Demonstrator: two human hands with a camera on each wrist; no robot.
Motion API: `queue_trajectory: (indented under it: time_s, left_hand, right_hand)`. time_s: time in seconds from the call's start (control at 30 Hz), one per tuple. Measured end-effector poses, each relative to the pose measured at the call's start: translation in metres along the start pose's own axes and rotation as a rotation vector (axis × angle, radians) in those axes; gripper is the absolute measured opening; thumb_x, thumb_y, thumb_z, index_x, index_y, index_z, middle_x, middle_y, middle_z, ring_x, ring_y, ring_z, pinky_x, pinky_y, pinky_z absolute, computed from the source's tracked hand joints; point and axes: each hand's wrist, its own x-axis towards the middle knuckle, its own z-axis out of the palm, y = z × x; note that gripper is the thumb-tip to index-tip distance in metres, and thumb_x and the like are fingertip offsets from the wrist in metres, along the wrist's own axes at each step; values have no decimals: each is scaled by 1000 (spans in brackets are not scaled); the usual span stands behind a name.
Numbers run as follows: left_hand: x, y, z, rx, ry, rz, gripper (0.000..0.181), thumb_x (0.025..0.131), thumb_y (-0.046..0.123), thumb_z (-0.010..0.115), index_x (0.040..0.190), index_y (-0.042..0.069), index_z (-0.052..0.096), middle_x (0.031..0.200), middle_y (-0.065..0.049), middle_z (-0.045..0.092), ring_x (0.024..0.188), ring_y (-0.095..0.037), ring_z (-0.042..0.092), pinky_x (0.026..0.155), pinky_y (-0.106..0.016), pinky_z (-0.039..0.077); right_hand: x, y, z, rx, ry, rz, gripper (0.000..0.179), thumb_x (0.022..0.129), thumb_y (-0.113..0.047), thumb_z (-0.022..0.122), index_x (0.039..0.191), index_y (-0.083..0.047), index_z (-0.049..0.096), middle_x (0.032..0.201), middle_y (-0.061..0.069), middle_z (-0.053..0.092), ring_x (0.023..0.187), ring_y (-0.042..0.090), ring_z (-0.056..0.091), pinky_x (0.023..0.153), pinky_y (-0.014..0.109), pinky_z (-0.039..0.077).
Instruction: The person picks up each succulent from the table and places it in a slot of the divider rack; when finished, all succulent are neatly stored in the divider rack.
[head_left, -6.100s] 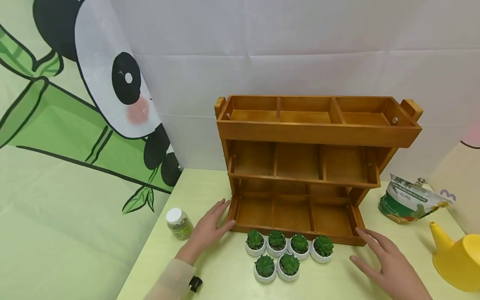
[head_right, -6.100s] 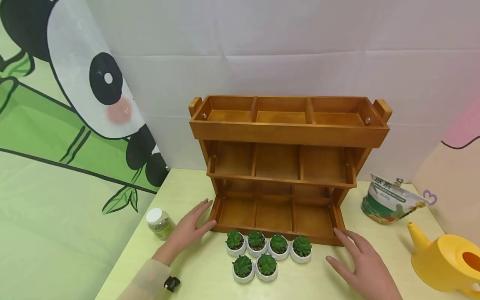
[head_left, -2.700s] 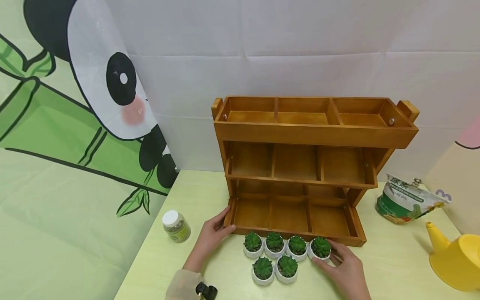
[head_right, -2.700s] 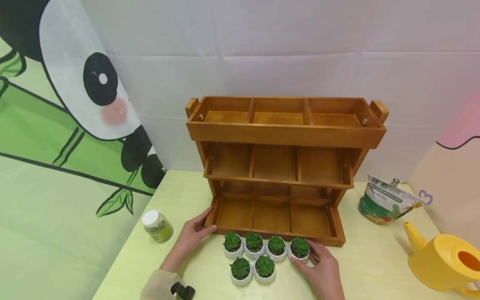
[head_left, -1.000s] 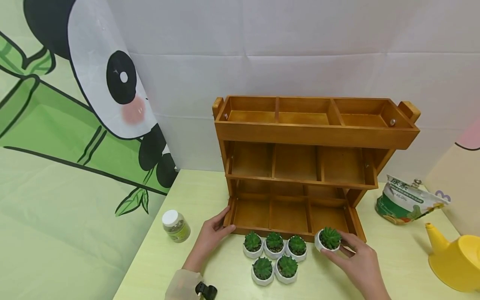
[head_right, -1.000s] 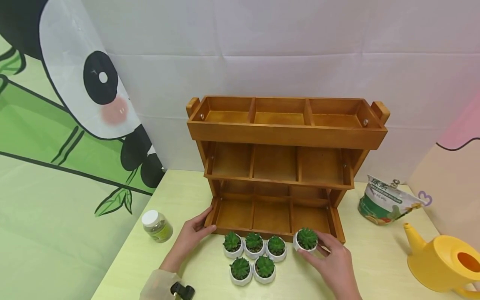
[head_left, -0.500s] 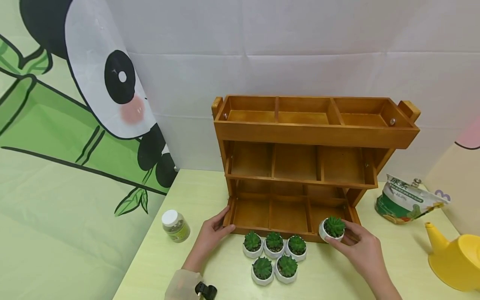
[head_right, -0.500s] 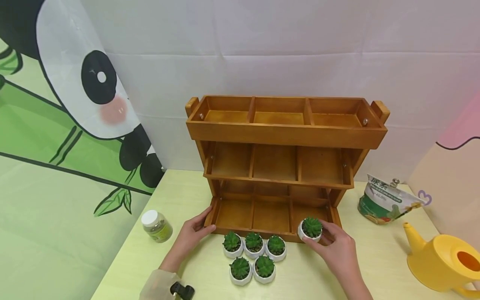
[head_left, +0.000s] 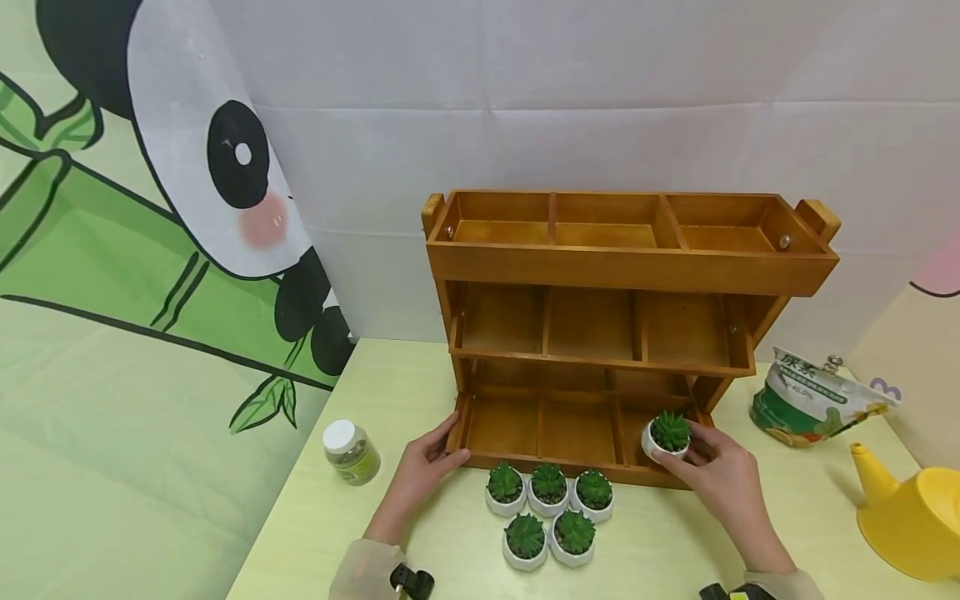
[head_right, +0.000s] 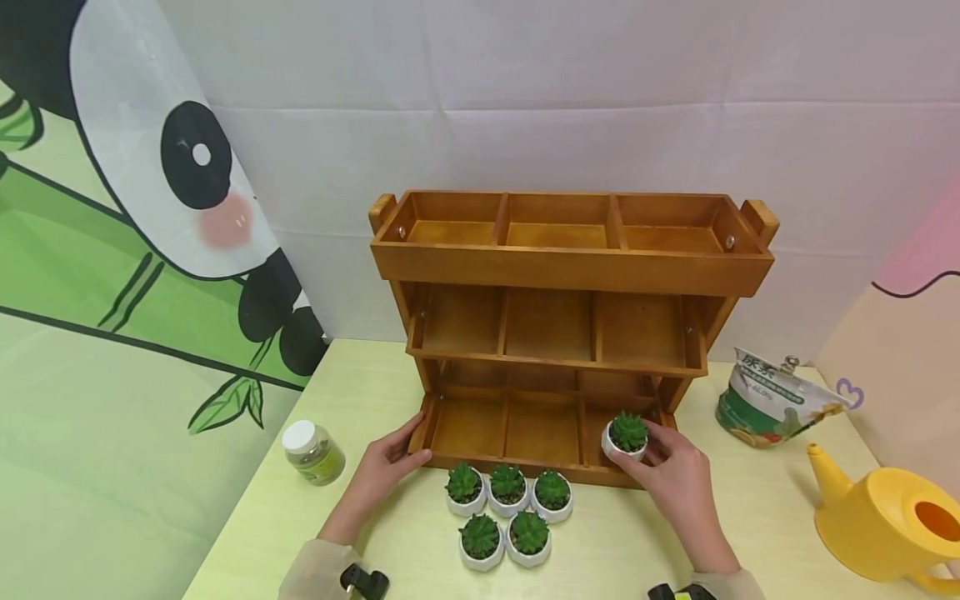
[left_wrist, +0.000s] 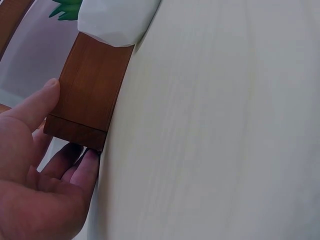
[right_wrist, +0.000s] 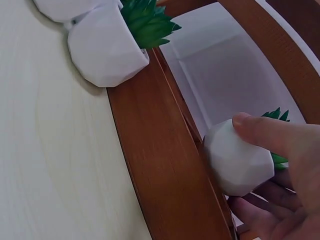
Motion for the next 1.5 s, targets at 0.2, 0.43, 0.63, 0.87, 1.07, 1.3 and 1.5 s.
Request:
queue_trajectory:
  time_s: [0.2,0.43,0.63,0.87,1.07,1.3,1.5]
  left_hand:
    - [0,1,0,7,-1,0,67,94,11,80,155,15,53,157,-16,47,139,-36,51,108,-40,48]
    - [0,0,1,13,2,1,67,94,12,80,155,16,53,158,-14,47,140,-35,50,108,-40,48]
    - [1,-3,0,-6,-1,5,68,94,10,80,155,16,52,159,-10,46,142,-32,47,113,-40,43]
    - [0,-2,1,-10,-1,12,67,94,11,80,155,15,52,159,-11,46,142,-33,47,112,-41,44]
    - [0,-2,1,-1,-1,15,67,94,12,80,155,15,53,159,-11,46,143,-33,46,113,-42,43]
    - [1,-3,0,6,-1,16,67,94,12,80,155,16,53,159,-10,46,144,-32,45,114,-43,42]
    - [0,-3,0,5,-2,12,67,94,13,80,156,16,52,159,-11,46,143,-33,46,113,-42,43]
  right_hand:
    - [10,4,3,-11,-18,26,86,83,-42,91,140,12,57,131,37,61,112,45,69,78,31,63]
    - [19,11,9,-49,-8,12,82,83,-40,91,138,12,59,128,35,63,110,45,69,77,34,64]
    - [25,16,13,-88,13,-42,78,82,-39,92,132,13,62,121,33,67,107,45,69,77,40,64]
    - [29,18,18,-126,-10,-40,80,83,-43,90,133,13,62,120,34,67,108,47,67,83,52,62]
    - [32,21,22,-150,2,-63,77,83,-40,91,130,14,63,117,32,67,104,45,67,84,56,60]
    - [36,22,25,-179,-2,-77,75,84,-36,90,130,15,62,116,32,67,102,43,66,84,57,59]
    - [37,20,27,-203,5,-110,69,83,-33,91,126,15,65,109,29,69,94,39,66,78,54,59]
